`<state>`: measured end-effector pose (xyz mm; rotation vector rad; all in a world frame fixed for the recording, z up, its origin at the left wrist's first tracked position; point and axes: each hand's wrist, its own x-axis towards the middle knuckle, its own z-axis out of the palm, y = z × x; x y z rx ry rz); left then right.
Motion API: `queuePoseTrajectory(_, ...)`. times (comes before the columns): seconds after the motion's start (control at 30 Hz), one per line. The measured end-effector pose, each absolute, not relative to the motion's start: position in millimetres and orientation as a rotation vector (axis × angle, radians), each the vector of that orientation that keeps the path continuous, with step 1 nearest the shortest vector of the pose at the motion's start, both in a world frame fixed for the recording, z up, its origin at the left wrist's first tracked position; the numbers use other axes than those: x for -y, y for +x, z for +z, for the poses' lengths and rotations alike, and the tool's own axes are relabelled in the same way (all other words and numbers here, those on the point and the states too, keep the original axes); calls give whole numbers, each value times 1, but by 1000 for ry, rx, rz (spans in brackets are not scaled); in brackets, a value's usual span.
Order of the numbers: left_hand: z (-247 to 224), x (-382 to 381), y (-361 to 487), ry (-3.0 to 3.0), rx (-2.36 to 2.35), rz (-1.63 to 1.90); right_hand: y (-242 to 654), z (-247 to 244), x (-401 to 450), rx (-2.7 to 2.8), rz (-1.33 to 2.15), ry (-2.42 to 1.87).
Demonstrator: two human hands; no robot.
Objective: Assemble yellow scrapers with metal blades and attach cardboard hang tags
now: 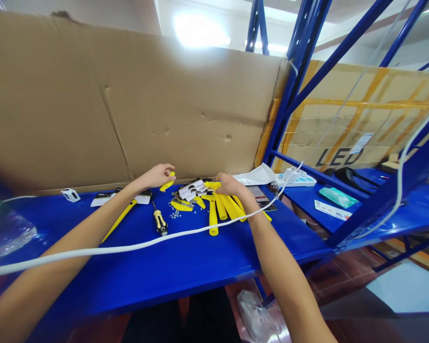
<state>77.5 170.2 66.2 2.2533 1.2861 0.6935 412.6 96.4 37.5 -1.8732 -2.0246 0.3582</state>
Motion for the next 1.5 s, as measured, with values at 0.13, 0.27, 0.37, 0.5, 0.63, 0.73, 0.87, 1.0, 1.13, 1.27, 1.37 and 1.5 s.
queuePoseTrajectory(0.13,75,-166,77,2122,-1294,858,402,39,-101,1741,353,-1689)
queuePoseTrajectory(0.27,91,-148,78,1966,-1154,983,390,42,-105,1456,379,-1449)
queuePoseTrajectory(0.37,94,-128,79,1856,-1057,1039,379,42,-106,1340,476,-1261)
queuePoseTrajectory(0.5,78,-95,76,1771,-971,1042,357,38,-100,1302,662,-1051)
queuePoseTrajectory(0.63,50,-70,59,1734,-957,1121,331,35,-83,1345,899,-916)
queuePoseTrajectory(0.73,36,-62,47,1741,-968,1204,313,34,-65,1424,1111,-863)
queuePoseTrajectory(0.87,25,-63,43,1830,-987,1250,297,31,-47,1548,1249,-869)
queuePoseTrajectory(1.0,18,-63,48,1966,-1036,1241,298,25,-51,1622,1111,-1005)
queuePoseTrajectory(1.13,12,-54,54,2116,-1097,1188,316,24,-66,1743,857,-1273)
queuePoseTrajectory(1.27,4,-46,61,2251,-1110,1123,329,26,-75,1913,542,-1518)
queuePoseTrajectory(1.37,-5,-44,66,2309,-1110,1108,330,24,-77,2101,416,-1651)
queuePoseTrajectory(1.5,-15,-46,71,2342,-1126,1124,328,17,-77,2265,356,-1766)
